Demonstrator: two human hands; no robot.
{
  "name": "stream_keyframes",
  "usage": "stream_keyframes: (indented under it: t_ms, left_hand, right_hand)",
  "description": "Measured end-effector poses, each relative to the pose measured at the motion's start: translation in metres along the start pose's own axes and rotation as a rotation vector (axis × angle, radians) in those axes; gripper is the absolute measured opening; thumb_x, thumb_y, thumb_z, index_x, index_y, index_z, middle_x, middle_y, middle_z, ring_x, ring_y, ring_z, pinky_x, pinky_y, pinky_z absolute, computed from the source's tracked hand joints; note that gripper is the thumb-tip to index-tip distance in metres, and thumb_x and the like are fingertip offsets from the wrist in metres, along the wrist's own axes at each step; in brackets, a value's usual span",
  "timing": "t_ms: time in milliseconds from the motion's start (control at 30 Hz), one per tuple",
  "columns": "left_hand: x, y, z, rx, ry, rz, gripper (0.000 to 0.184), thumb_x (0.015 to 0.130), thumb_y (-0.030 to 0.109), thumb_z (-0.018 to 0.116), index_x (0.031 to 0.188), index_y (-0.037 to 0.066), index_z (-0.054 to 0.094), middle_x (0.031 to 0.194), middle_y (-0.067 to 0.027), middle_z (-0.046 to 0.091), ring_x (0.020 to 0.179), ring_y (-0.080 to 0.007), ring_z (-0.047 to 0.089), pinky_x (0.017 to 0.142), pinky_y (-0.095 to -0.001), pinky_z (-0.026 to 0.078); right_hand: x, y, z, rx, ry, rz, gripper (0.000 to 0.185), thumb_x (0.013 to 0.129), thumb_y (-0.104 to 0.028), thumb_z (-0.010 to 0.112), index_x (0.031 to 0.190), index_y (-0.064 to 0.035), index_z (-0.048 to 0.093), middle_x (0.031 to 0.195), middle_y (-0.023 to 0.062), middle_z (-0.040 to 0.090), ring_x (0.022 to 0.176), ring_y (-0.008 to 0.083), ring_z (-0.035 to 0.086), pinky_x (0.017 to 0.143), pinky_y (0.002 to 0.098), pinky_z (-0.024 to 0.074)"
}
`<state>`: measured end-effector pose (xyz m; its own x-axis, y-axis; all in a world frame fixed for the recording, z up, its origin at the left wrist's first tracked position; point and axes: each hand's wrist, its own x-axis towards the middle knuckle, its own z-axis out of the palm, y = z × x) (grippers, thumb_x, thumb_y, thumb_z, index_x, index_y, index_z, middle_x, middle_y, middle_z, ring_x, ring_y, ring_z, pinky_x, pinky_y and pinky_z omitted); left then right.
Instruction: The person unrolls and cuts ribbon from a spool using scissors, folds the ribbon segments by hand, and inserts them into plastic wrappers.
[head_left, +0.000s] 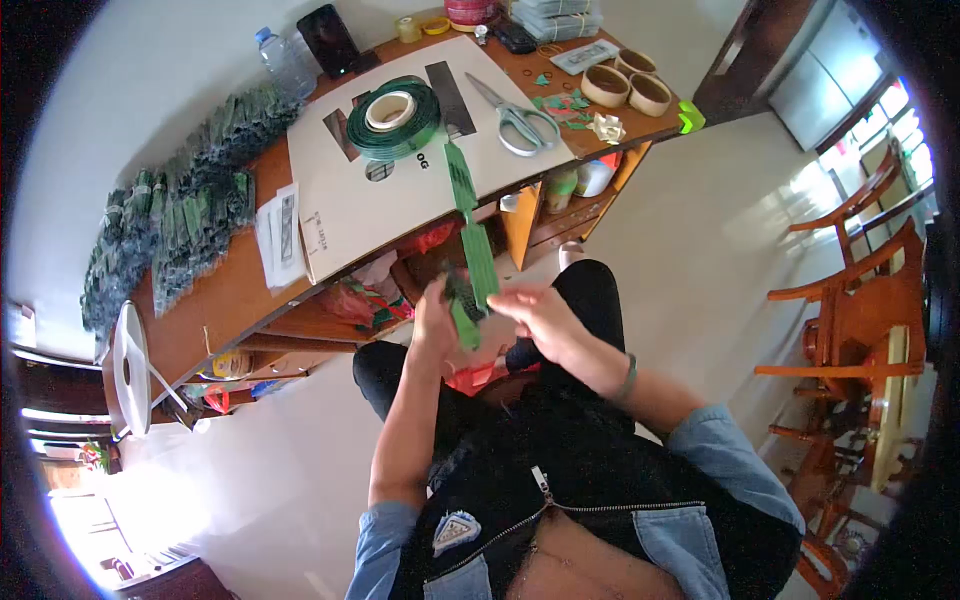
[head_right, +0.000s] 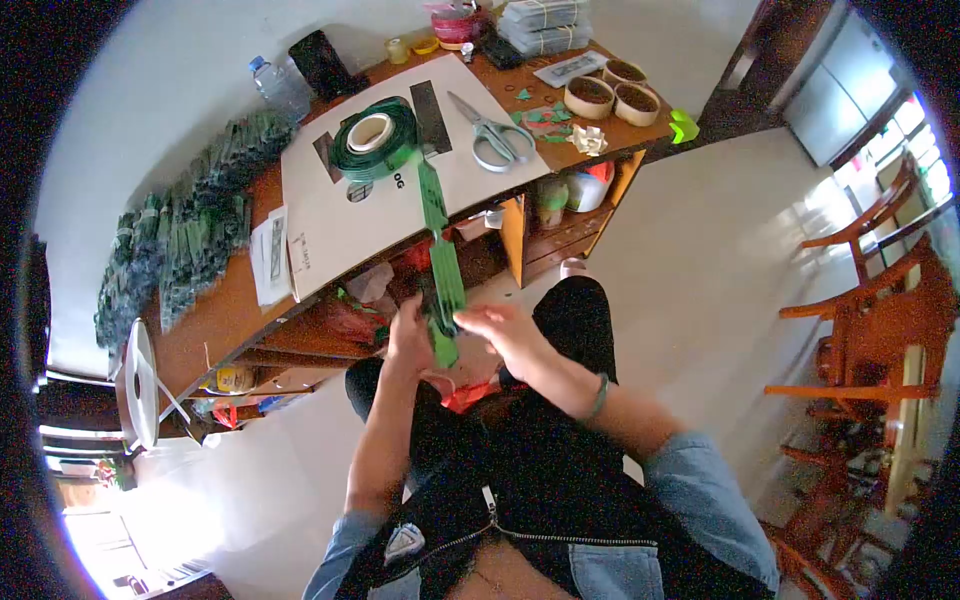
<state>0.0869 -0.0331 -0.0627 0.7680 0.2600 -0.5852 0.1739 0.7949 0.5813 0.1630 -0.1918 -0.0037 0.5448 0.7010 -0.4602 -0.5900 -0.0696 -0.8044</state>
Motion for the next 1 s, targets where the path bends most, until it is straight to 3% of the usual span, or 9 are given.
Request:
stream_keyframes:
  t_ms: [67, 200, 333, 400, 567, 633, 767, 833, 1000]
  left_hand:
    - [-0.016, 0.019, 0.054, -0.063, -0.155, 0.171, 0.029, 0.093, 0.027, 0.041, 0.104, 0.004, 0.053, 0.08, -0.0073, 0.057, 0.064, -0.0163, 0.056, 0.058, -0.0306, 0.048]
    - [-0.019, 0.012, 0.064, 0.055, -0.208, 0.176, 0.031, 0.093, 0.025, 0.04, 0.111, 0.001, 0.048, 0.08, -0.0085, 0.055, 0.064, -0.0183, 0.056, 0.057, -0.0308, 0.048]
    - [-0.022, 0.002, 0.049, 0.232, -0.167, 0.337, 0.028, 0.093, 0.018, 0.041, 0.114, 0.0, 0.048, 0.08, -0.0062, 0.055, 0.06, -0.0142, 0.054, 0.054, -0.0273, 0.047]
    - [-0.047, 0.004, 0.048, 0.281, -0.139, 0.291, 0.027, 0.093, 0.015, 0.041, 0.113, 0.0, 0.049, 0.078, -0.0053, 0.055, 0.058, -0.0131, 0.053, 0.052, -0.0266, 0.046]
    - [-0.066, -0.022, -0.008, 0.579, -0.145, 0.205, 0.022, 0.092, 0.011, 0.041, 0.109, -0.001, 0.051, 0.071, -0.0033, 0.053, 0.052, -0.0132, 0.051, 0.048, -0.0267, 0.045]
    - [-0.041, -0.032, -0.037, 0.398, -0.016, 0.179, 0.022, 0.091, 0.015, 0.043, 0.105, 0.0, 0.051, 0.071, -0.0036, 0.053, 0.053, -0.0149, 0.052, 0.049, -0.0282, 0.046]
    - [0.005, -0.01, -0.028, 0.068, 0.132, 0.089, 0.027, 0.09, 0.025, 0.044, 0.1, 0.0, 0.051, 0.071, -0.0041, 0.052, 0.055, -0.0182, 0.054, 0.05, -0.0324, 0.048]
    - [0.015, 0.006, 0.018, -0.091, 0.008, 0.197, 0.035, 0.089, 0.032, 0.045, 0.102, 0.0, 0.052, 0.071, -0.0047, 0.053, 0.056, -0.0185, 0.054, 0.052, -0.033, 0.047]
    - [-0.015, 0.017, 0.063, 0.022, -0.109, 0.116, 0.032, 0.091, 0.027, 0.045, 0.104, 0.0, 0.053, 0.074, -0.0041, 0.054, 0.056, -0.0164, 0.053, 0.053, -0.029, 0.046]
  right_hand:
    - [-0.014, 0.015, -0.001, -0.016, 0.026, 0.009, 0.018, 0.08, -0.018, 0.064, 0.089, -0.0022, 0.062, 0.072, -0.0016, 0.054, 0.053, 0.004, 0.039, 0.046, 0.018, 0.0305]
    - [-0.019, 0.034, -0.007, -0.034, 0.028, -0.063, 0.016, 0.08, -0.019, 0.064, 0.089, -0.0062, 0.064, 0.074, -0.0057, 0.056, 0.06, 0.0003, 0.041, 0.048, 0.0172, 0.0299]
    - [-0.013, 0.024, -0.01, -0.489, 0.031, -0.135, 0.023, 0.082, -0.02, 0.062, 0.094, -0.0002, 0.062, 0.079, -0.0002, 0.058, 0.061, 0.0038, 0.047, 0.05, 0.0196, 0.036]
    - [0.016, -0.001, -0.008, -0.078, -0.087, -0.37, 0.025, 0.083, -0.022, 0.061, 0.096, -0.0003, 0.061, 0.078, 0.0001, 0.058, 0.059, 0.0035, 0.045, 0.05, 0.0202, 0.0356]
    - [0.076, -0.042, 0.003, 0.159, -0.176, 0.01, 0.023, 0.083, -0.023, 0.061, 0.097, -0.0048, 0.061, 0.077, -0.0018, 0.057, 0.055, 0.0042, 0.039, 0.048, 0.019, 0.0319]
    - [0.077, -0.041, 0.006, 0.187, -0.247, 0.065, 0.023, 0.083, -0.024, 0.061, 0.097, -0.0055, 0.061, 0.077, -0.0022, 0.056, 0.054, 0.0043, 0.038, 0.048, 0.0185, 0.031]
    - [0.022, -0.005, 0.004, 0.027, 0.015, 0.049, 0.019, 0.081, -0.019, 0.063, 0.095, -0.0051, 0.062, 0.074, -0.0014, 0.055, 0.053, 0.0035, 0.036, 0.046, 0.0183, 0.0286]
    - [0.004, 0.011, 0.0, -0.012, 0.045, 0.055, 0.02, 0.081, -0.017, 0.064, 0.095, -0.0039, 0.062, 0.071, -0.0012, 0.054, 0.053, 0.0034, 0.036, 0.045, 0.0192, 0.0285]
    - [-0.009, 0.049, -0.008, -0.186, 0.051, -0.102, 0.024, 0.082, -0.019, 0.064, 0.097, -0.0003, 0.062, 0.061, -0.0031, 0.05, 0.054, 0.005, 0.041, 0.046, 0.0213, 0.0322]
